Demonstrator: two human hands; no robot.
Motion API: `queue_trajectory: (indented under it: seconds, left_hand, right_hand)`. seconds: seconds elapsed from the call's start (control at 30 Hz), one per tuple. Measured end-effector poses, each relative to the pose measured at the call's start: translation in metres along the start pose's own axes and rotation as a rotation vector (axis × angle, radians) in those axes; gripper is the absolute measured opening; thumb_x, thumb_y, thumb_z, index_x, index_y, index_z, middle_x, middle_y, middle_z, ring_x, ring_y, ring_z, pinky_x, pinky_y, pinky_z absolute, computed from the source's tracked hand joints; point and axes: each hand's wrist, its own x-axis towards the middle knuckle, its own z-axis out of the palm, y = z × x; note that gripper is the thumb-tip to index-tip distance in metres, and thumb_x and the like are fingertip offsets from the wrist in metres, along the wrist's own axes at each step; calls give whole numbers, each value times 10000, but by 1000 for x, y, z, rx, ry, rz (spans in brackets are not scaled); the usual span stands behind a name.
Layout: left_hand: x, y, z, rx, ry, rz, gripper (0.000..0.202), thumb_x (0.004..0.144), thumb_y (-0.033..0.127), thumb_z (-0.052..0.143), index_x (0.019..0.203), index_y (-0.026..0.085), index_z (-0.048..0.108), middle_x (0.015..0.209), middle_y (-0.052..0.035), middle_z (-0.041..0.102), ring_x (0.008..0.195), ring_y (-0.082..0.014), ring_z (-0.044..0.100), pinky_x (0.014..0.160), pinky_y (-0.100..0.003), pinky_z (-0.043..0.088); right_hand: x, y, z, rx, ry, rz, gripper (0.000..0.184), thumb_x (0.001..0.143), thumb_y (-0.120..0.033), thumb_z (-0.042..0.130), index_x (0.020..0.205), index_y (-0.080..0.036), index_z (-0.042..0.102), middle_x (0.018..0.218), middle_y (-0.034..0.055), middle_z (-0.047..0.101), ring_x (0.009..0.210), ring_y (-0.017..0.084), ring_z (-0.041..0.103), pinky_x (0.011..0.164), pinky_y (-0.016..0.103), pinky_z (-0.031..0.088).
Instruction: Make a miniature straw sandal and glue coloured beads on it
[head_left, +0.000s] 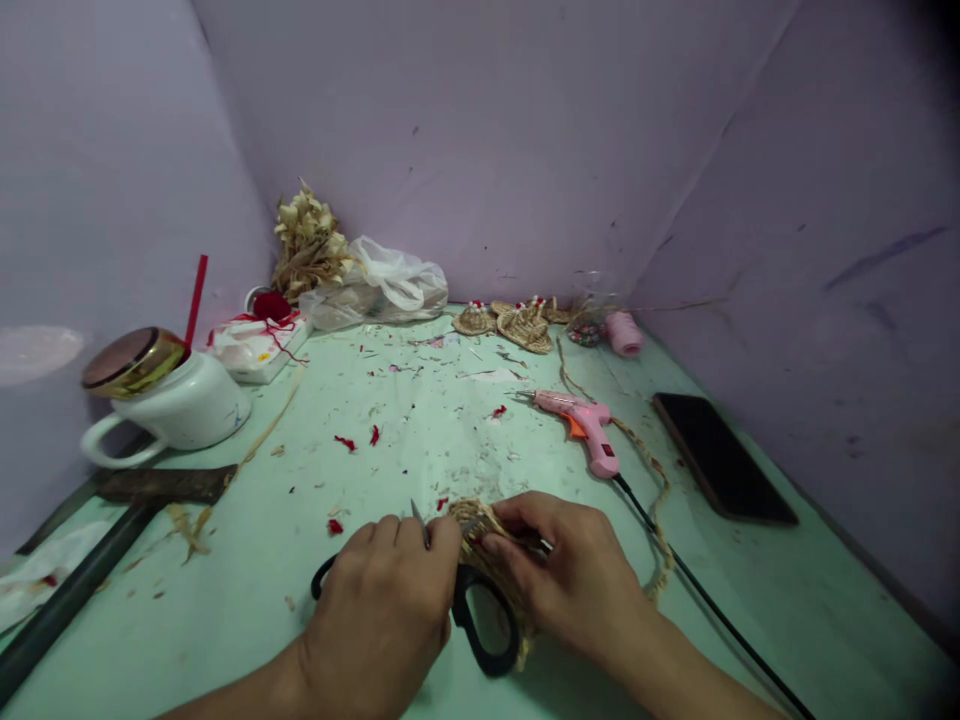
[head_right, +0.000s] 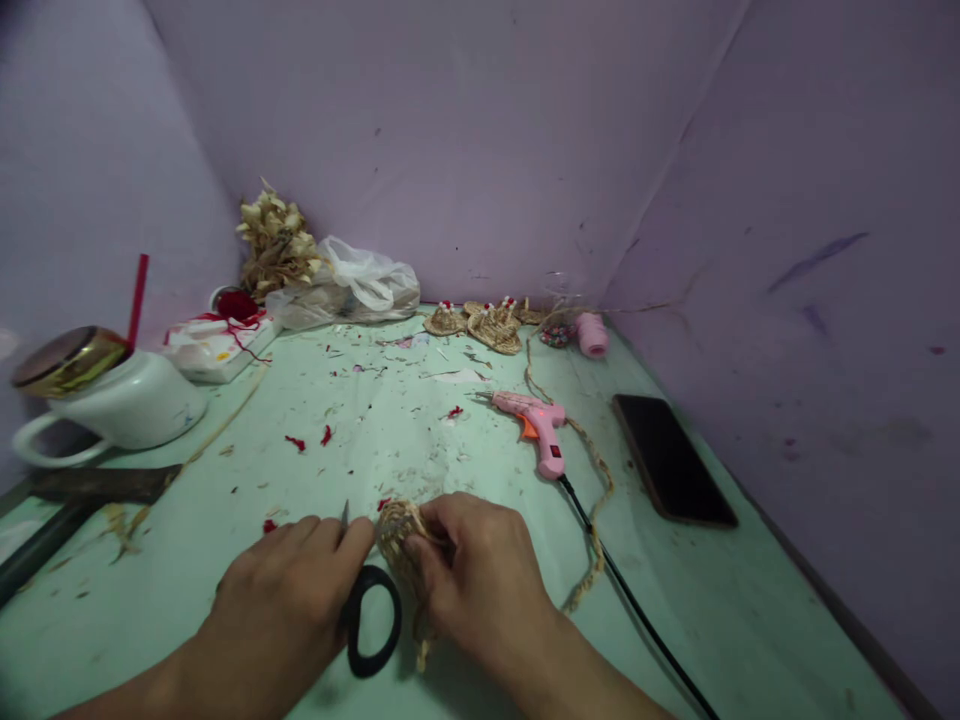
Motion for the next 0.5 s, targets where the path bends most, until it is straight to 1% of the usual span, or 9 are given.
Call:
queue_trajectory:
  seconds: [0.13, 0.2, 0.27, 0.33, 0.4, 0.5]
  left_hand:
    - [-1, 3, 2, 76, 146, 7, 186, 684, 66, 469, 774, 170, 593, 585, -50, 580, 542, -229, 575, 511, -369, 498]
    - [-1, 5, 2, 104, 186, 8, 177, 687, 67, 480, 769, 163, 604, 564, -47, 572, 519, -218, 567, 500, -356, 497]
    - [0, 8, 2, 114, 203, 0, 174, 687, 66, 483, 764, 161, 608, 556, -47, 570, 507, -212, 561, 494, -349, 496]
    - [0, 10, 1, 109, 202, -13, 169, 688, 75, 480, 761, 163, 605, 555, -47, 571, 501, -213, 558, 489, -348, 491]
    - [1, 10, 0, 74, 174, -18, 171, 675, 75, 472, 750, 172, 592, 566, -47, 576, 514, -221, 561, 493, -353, 484]
    - [3, 1, -4, -25, 72, 20, 219, 613, 56, 453, 746, 188, 566, 619, -46, 598, 584, -239, 579, 536, -359, 469]
  right_hand:
    - [0, -1, 2, 43, 47, 18, 182, 787, -265, 512, 801, -189, 677, 690, 38, 677, 617, 174, 598, 579, 280, 446]
    - [0, -1, 3, 68, 80, 23, 183, 786, -256, 511, 793, -188, 680, 697, 37, 686, 621, 169, 609, 582, 270, 453]
    - [-1, -1, 4, 90, 111, 33, 165, 770, -260, 533, 772, -184, 680, 680, 34, 688, 601, 161, 613, 567, 258, 455]
    - [-1, -1, 5, 94, 133, 43, 159, 759, -270, 548, 751, -182, 680, 658, 31, 684, 580, 158, 609, 550, 256, 452]
    - [1, 0, 5, 95, 133, 69, 160, 752, -282, 554, 742, -183, 679, 649, 31, 680, 575, 161, 606, 547, 259, 450]
    - [7, 3, 3, 146, 90, 150, 156, 741, -288, 556, 722, -177, 665, 639, 33, 673, 573, 160, 600, 539, 255, 447]
